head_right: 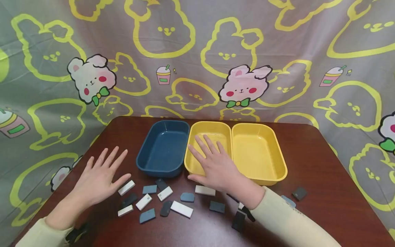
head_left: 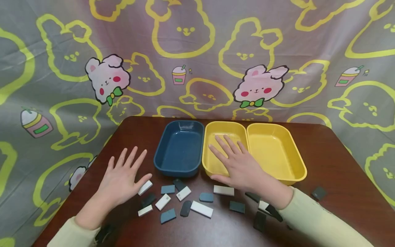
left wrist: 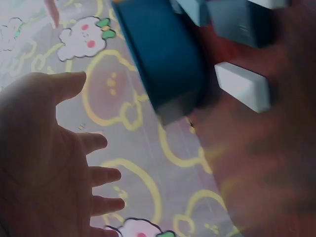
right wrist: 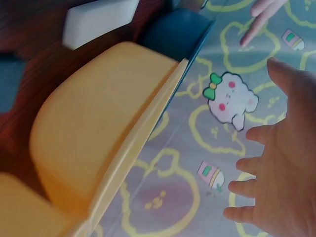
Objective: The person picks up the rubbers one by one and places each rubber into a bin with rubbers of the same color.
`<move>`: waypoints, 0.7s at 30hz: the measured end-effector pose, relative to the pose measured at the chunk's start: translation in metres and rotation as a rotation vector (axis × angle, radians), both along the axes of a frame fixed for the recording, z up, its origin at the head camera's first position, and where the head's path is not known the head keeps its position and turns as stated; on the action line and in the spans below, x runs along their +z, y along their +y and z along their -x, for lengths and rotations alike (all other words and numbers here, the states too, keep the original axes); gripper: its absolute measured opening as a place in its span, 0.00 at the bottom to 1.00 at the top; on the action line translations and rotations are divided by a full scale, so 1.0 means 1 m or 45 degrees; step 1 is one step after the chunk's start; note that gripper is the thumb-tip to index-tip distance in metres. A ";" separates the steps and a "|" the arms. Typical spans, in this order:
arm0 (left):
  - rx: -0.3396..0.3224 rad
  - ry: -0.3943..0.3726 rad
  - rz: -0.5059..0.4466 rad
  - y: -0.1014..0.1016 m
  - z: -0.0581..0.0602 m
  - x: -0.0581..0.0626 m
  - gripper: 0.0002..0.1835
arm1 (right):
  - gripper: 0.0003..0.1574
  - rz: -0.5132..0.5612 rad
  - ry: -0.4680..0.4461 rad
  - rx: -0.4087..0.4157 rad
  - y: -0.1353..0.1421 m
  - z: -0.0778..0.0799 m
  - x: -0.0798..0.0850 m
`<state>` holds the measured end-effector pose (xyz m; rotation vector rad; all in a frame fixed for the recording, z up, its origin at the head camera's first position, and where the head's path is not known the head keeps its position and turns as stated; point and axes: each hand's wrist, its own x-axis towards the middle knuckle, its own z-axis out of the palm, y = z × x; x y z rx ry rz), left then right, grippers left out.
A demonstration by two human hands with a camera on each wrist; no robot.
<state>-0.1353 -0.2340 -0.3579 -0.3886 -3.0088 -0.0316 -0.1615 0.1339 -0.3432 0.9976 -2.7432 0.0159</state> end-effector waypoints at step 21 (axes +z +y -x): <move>-0.131 -0.409 -0.121 -0.026 0.007 -0.045 0.42 | 0.39 -0.120 -0.131 0.225 -0.060 0.009 -0.033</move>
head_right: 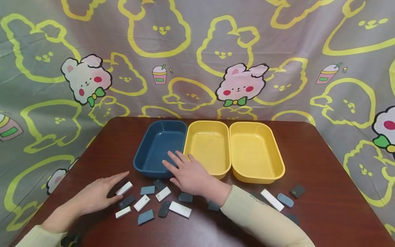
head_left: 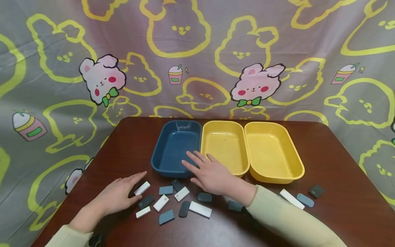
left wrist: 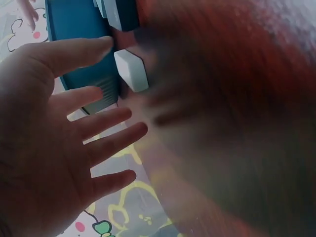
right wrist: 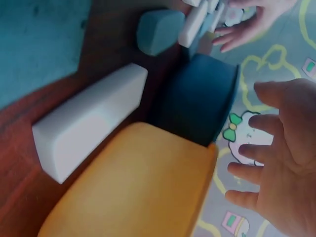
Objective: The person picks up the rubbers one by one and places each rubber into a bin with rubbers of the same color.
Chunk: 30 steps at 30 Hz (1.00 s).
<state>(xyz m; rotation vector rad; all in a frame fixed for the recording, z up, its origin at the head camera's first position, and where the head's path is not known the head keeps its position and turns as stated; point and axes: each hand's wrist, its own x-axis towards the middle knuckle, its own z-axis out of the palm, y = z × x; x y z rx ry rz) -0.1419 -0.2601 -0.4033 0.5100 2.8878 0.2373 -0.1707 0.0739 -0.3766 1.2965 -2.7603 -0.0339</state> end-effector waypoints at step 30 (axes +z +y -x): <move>-0.151 -0.032 -0.040 0.010 0.008 0.002 0.25 | 0.10 -0.041 0.226 0.126 -0.023 0.013 -0.012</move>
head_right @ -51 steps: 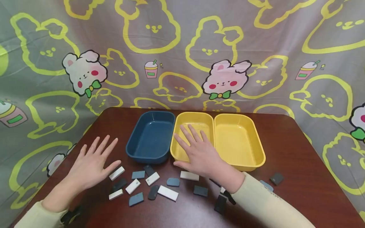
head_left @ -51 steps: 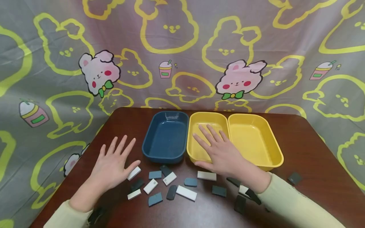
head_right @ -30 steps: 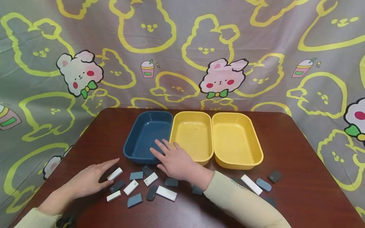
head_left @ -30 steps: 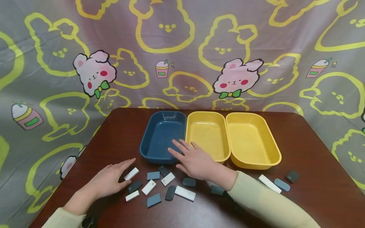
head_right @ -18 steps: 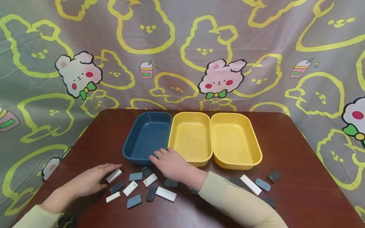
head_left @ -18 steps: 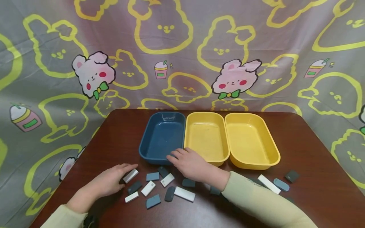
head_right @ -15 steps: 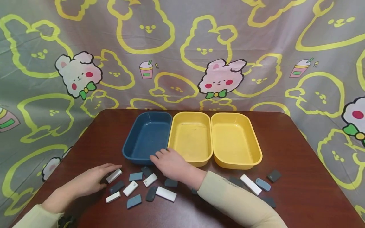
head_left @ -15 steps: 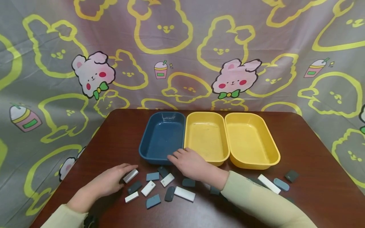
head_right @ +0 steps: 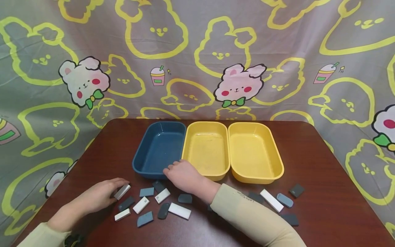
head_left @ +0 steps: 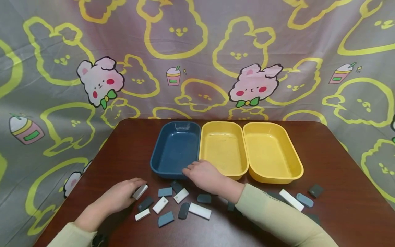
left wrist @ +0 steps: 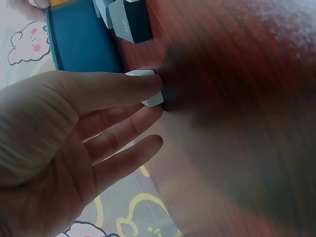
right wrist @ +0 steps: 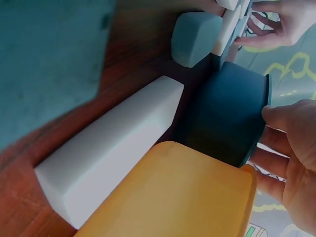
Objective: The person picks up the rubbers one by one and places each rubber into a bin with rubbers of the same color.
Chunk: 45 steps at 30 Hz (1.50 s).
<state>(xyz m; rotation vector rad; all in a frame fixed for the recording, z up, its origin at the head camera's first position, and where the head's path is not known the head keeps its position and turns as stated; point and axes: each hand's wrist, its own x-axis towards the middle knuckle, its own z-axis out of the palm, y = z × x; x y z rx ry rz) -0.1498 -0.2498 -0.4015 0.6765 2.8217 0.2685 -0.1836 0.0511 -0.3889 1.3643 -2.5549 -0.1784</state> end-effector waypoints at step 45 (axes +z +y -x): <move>0.212 0.413 -0.163 0.002 0.048 0.053 0.34 | 0.10 0.031 -0.038 -0.035 -0.002 -0.002 0.000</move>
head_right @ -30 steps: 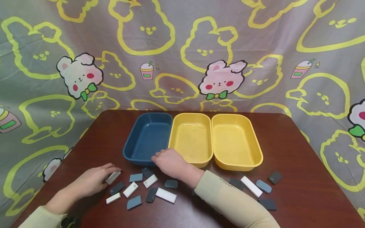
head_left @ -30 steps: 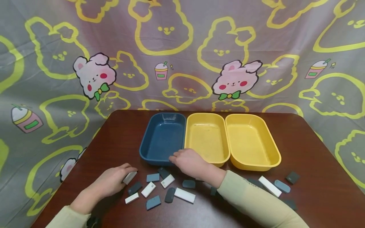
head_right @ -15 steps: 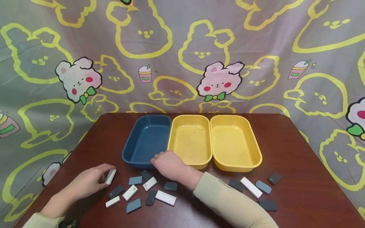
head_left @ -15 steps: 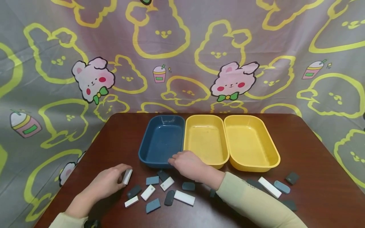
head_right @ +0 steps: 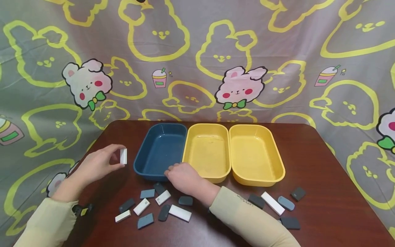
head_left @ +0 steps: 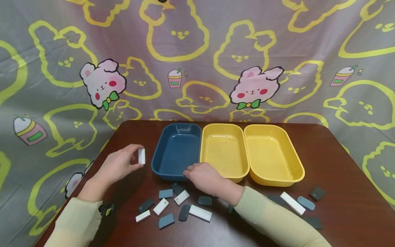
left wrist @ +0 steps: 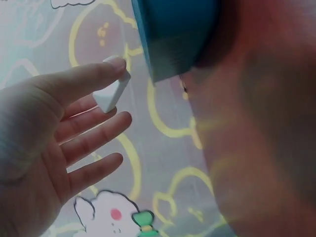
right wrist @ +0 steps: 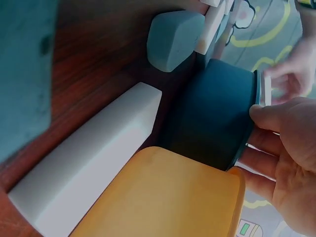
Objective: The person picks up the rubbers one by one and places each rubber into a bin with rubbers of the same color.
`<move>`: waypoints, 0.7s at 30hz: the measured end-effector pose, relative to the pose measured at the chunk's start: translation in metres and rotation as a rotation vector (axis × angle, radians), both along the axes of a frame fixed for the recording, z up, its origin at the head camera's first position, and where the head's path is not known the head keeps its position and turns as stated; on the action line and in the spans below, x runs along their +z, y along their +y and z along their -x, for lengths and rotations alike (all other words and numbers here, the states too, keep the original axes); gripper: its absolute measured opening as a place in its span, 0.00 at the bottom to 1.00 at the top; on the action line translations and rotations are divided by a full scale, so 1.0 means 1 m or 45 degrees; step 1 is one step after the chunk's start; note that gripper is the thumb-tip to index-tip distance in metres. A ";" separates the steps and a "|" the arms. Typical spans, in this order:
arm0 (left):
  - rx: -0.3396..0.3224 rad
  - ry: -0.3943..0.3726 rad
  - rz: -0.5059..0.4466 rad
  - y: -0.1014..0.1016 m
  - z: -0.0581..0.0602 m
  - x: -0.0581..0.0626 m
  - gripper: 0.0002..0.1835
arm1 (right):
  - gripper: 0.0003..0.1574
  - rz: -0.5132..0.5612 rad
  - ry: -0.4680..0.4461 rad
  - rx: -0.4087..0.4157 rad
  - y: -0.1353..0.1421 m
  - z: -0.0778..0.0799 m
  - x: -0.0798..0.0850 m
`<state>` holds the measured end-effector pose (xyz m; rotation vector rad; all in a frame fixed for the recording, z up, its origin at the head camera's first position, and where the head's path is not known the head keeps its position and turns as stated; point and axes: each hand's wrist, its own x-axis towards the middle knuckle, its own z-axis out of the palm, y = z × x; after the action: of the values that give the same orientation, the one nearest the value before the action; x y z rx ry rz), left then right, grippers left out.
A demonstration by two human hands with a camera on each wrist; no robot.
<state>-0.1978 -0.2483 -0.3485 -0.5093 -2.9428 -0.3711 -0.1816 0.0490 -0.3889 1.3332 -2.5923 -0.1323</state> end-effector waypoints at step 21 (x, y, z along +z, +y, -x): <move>-0.189 -0.078 0.328 0.083 0.106 0.029 0.32 | 0.09 -0.060 -0.055 -0.075 -0.004 -0.002 0.005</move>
<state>-0.3042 -0.1648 -0.3197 -0.7640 -3.0377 -0.0203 -0.1794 0.0446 -0.3841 1.2901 -2.6816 -0.1774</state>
